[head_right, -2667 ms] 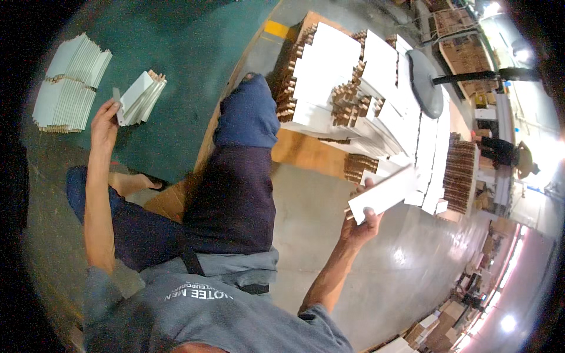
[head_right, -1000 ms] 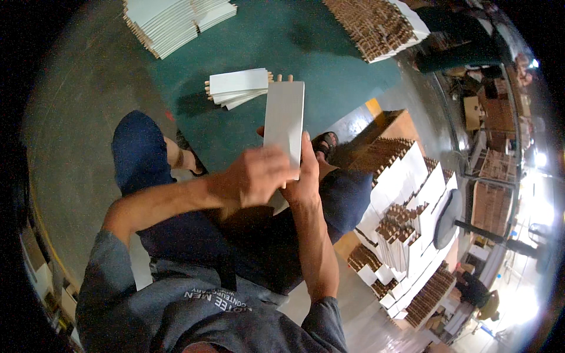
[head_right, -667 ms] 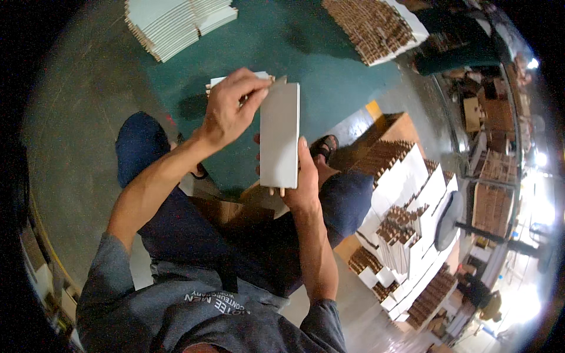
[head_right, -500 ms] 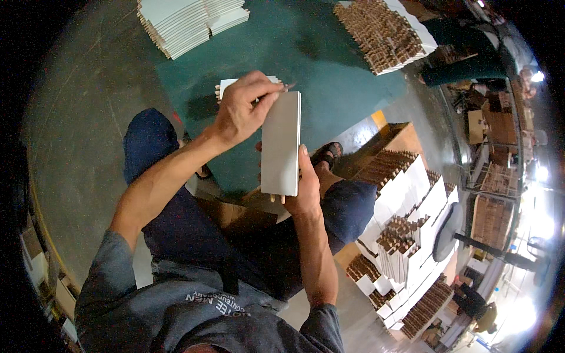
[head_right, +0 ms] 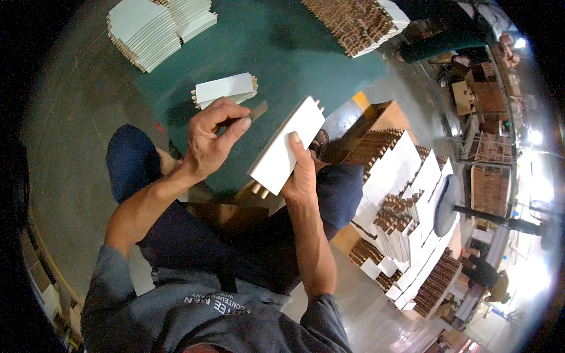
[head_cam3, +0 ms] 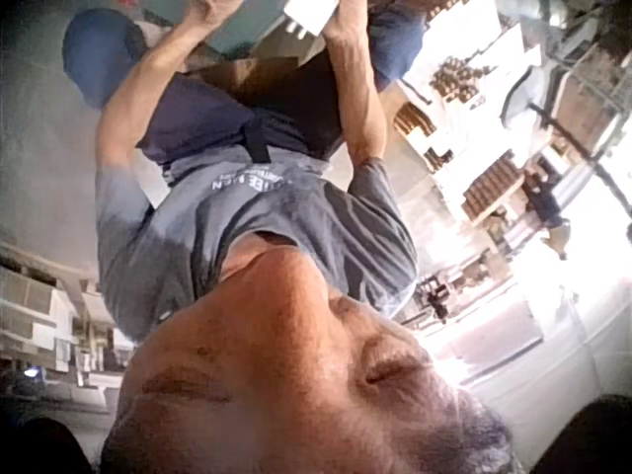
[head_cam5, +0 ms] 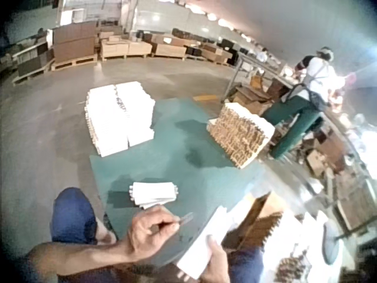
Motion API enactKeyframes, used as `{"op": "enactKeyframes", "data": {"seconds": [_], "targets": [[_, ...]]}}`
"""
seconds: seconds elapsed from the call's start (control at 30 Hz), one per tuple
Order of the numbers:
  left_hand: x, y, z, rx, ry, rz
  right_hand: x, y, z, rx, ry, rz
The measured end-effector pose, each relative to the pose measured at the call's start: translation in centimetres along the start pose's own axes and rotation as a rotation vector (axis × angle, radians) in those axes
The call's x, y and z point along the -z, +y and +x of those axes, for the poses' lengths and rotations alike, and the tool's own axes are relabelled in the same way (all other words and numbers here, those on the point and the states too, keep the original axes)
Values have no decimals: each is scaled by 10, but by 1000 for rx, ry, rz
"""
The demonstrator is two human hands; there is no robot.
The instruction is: The person applies thin white adhesive strips to the edges of rectangular white furniture panels by hand, picking up panels one by one and stacking them after the application.
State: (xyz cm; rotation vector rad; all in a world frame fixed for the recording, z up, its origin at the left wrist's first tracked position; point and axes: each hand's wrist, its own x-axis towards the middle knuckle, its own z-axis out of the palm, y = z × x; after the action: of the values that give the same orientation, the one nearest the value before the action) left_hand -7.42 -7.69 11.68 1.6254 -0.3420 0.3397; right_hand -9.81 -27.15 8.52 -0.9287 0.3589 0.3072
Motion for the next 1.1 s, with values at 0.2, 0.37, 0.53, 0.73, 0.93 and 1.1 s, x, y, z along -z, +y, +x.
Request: {"op": "enactKeyframes", "data": {"seconds": [0.2, 0.37, 0.53, 0.73, 0.93, 1.1], "targets": [[8, -10, 6, 102, 9, 60, -15, -9, -7, -23, -133, 90], [6, -14, 9, 67, -22, 73, -36, -9, -17, -12, -245, 107], [7, -19, 16, 5, -82, 230, -32, -13, -19, -80, -281, 62], [-3, -18, 13, -187, -139, 370, -9, -2, -10, -91, -179, 45], [-12, -27, 0, -253, -150, 344, -10, -4, -7, -82, -160, 154], [-7, -23, 6, -227, -167, 334, -21, -7, -14, -112, -141, 116]]}}
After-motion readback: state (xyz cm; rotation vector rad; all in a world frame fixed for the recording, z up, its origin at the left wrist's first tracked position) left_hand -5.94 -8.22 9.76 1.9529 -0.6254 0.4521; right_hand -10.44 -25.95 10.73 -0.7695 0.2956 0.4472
